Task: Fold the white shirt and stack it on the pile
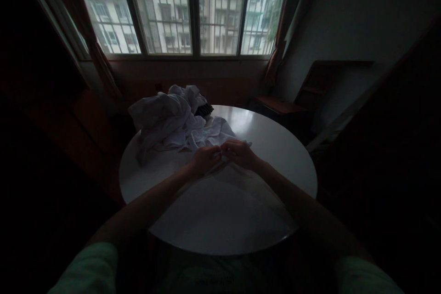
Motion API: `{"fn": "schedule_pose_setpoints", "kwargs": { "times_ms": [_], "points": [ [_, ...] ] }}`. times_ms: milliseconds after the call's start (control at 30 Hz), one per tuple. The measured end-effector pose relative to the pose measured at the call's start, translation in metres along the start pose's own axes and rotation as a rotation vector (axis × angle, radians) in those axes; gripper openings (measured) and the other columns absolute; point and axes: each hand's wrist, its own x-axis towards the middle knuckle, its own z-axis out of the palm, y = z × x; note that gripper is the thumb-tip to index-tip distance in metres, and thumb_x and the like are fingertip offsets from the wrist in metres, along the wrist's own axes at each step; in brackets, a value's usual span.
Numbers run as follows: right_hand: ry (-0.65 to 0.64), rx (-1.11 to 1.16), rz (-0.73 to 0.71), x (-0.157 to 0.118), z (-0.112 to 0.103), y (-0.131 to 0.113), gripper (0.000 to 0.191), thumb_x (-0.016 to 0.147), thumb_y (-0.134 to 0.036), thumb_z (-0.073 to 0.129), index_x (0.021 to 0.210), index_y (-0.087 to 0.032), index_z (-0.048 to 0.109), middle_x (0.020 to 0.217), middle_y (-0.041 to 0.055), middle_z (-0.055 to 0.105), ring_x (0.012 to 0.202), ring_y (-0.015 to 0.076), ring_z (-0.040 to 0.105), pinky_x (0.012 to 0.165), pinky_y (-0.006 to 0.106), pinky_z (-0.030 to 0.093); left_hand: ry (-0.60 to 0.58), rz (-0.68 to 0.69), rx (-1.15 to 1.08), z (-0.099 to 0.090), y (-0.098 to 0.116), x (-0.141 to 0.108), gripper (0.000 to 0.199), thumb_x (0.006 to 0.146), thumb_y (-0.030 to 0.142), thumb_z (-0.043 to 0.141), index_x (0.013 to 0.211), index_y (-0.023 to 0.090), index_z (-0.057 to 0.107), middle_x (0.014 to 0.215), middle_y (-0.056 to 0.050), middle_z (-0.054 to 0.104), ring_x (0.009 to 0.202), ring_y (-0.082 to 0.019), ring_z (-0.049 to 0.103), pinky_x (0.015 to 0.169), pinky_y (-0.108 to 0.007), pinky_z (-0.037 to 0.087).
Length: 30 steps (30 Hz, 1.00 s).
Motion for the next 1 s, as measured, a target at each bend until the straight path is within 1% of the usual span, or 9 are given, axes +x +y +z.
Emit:
{"fn": "schedule_pose_setpoints", "kwargs": {
  "times_ms": [200, 400, 500, 567, 733, 867, 1000],
  "points": [
    [-0.002, -0.02, 0.005, -0.0001, 0.0015, 0.0008, 0.01, 0.08, -0.017, 0.047, 0.071, -0.017, 0.05, 0.069, 0.0025, 0.053, 0.065, 0.012, 0.049, 0.06, 0.024, 0.038, 0.014, -0.035, 0.031, 0.0026, -0.001, 0.0, 0.018, 0.075, 0.024, 0.047, 0.083, 0.017, 0.062, 0.069, 0.0, 0.062, 0.063, -0.013, 0.055, 0.06, -0.023, 0.039],
    [0.018, -0.044, 0.001, -0.0005, 0.0037, 0.0005, 0.007, 0.077, -0.013, 0.047, 0.073, -0.017, 0.051, 0.07, 0.0028, 0.053, 0.066, 0.0123, 0.05, 0.061, 0.024, 0.039, 0.026, -0.083, -0.074, 0.0021, 0.0019, 0.0006, 0.018, 0.074, 0.023, 0.048, 0.083, 0.017, 0.062, 0.073, 0.0, 0.064, 0.066, -0.013, 0.056, 0.062, -0.023, 0.041],
    [0.04, -0.07, -0.03, -0.0016, 0.0057, 0.0021, 0.006, 0.072, -0.011, 0.048, 0.072, -0.017, 0.05, 0.07, 0.0025, 0.053, 0.067, 0.0124, 0.05, 0.061, 0.024, 0.038, 0.03, -0.092, -0.119, 0.0012, 0.0033, 0.0015, 0.016, 0.074, 0.024, 0.05, 0.079, 0.015, 0.063, 0.073, 0.0, 0.065, 0.067, -0.013, 0.057, 0.063, -0.023, 0.042],
    [0.046, -0.065, -0.024, -0.0022, 0.0062, 0.0025, 0.006, 0.071, -0.011, 0.049, 0.071, -0.017, 0.05, 0.07, 0.0017, 0.052, 0.065, 0.0114, 0.049, 0.059, 0.022, 0.037, 0.034, -0.091, -0.131, 0.0017, 0.0033, 0.0019, 0.016, 0.074, 0.025, 0.051, 0.077, 0.015, 0.063, 0.071, 0.0, 0.065, 0.067, -0.013, 0.057, 0.063, -0.023, 0.042],
    [0.051, -0.013, 0.021, -0.0011, 0.0039, 0.0, 0.007, 0.068, -0.01, 0.05, 0.067, -0.017, 0.049, 0.067, -0.0001, 0.05, 0.06, 0.0092, 0.046, 0.055, 0.021, 0.035, 0.057, -0.089, -0.103, 0.0054, 0.0026, 0.0017, 0.017, 0.075, 0.029, 0.052, 0.077, 0.016, 0.063, 0.07, 0.001, 0.064, 0.064, -0.012, 0.056, 0.06, -0.022, 0.04],
    [0.058, 0.017, 0.048, 0.0002, 0.0033, -0.0006, 0.007, 0.067, -0.011, 0.05, 0.066, -0.017, 0.048, 0.065, -0.0006, 0.049, 0.059, 0.0091, 0.045, 0.055, 0.021, 0.034, 0.07, -0.106, -0.059, 0.0064, 0.0036, 0.0004, 0.018, 0.075, 0.03, 0.052, 0.079, 0.017, 0.063, 0.068, 0.001, 0.063, 0.06, -0.011, 0.054, 0.057, -0.021, 0.038],
    [0.048, 0.037, 0.073, 0.0001, 0.0043, 0.0009, 0.006, 0.065, -0.011, 0.051, 0.065, -0.016, 0.048, 0.064, -0.0007, 0.047, 0.058, 0.0088, 0.044, 0.053, 0.021, 0.034, 0.069, -0.093, -0.03, 0.006, 0.0052, -0.0007, 0.017, 0.075, 0.03, 0.051, 0.079, 0.017, 0.062, 0.068, 0.001, 0.062, 0.058, -0.01, 0.053, 0.056, -0.02, 0.037]
  ]
}}
